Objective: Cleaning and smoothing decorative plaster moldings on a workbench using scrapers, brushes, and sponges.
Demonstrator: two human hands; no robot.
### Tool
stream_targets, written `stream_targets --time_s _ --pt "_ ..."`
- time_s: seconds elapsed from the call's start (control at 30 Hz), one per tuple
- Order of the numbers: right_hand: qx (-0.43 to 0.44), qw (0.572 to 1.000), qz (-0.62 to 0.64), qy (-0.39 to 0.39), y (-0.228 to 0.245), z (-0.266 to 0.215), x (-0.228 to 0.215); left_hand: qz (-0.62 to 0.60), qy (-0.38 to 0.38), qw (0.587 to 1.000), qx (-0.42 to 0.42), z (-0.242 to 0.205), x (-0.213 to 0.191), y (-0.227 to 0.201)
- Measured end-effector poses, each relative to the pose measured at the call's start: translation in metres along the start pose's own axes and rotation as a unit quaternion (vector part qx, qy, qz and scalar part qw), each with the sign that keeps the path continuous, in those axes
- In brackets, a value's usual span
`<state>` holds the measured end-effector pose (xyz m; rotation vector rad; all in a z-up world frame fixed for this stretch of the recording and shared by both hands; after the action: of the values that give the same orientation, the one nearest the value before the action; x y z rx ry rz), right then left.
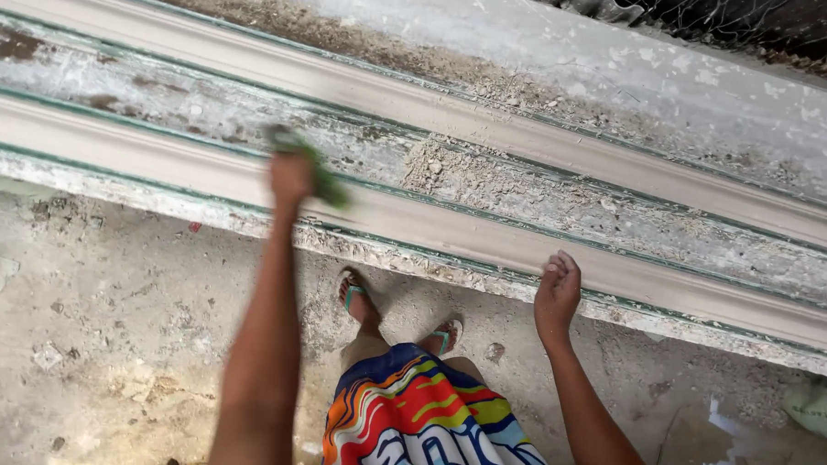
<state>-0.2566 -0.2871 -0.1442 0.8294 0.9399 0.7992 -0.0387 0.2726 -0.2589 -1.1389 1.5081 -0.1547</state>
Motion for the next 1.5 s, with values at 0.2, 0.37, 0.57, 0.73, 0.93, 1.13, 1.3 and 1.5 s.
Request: stream_targets --time_s 0.2,0.37,0.57,0.73,0.93,1.13,1.3,1.5 --pt "0.118 0.974 -0.044 0.186 -0.061 -0.014 0.004 -0.181 0.253 0.95 0.008 -0.238 0.031 -0.202" --pt "0.268 0.887 0.015 0.374 -0.058 -0.043 0.005 -0.273 0.155 0.944 0.102 -0.125 -0.032 -0.059" --pt "0.47 0.809 0.187 0.301 -0.061 -0.106 -0.008 -0.18 -0.124 0.975 0.041 -0.137 -0.17 0.057" --pt "0.597 0.733 0.286 0.156 -0.077 -0.132 0.008 -0.17 -0.146 0.965 0.134 -0.226 -0.024 0.07" --pt "0.63 0.685 0.365 0.02 -0.078 -0.12 0.05 -0.378 0.192 0.906 -0.008 -0.395 0.027 -0.084" --pt "0.602 0.679 0.42 -0.023 -0.088 -0.117 0.031 -0.267 -0.031 0.958 0.097 -0.272 -0.054 0.006" --pt "0.594 0.674 0.434 -0.058 -0.104 -0.125 0.005 -0.396 -0.128 0.908 -0.05 -0.231 -0.14 0.017" --pt "0.612 0.653 0.435 -0.103 -0.095 -0.125 -0.001 -0.163 -0.097 0.93 0.313 -0.383 0.16 0.008"
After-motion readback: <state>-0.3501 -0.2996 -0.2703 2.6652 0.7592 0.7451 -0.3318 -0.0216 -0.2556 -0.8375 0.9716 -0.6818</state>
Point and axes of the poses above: each hand's wrist, its own z-axis towards the middle knuckle, its own x-axis out of the palm, y = z × x, the point moved 7 cm from there along z, towards the middle knuckle, and after that the axes turned 9 degrees about -x, right-handed, at the moved point
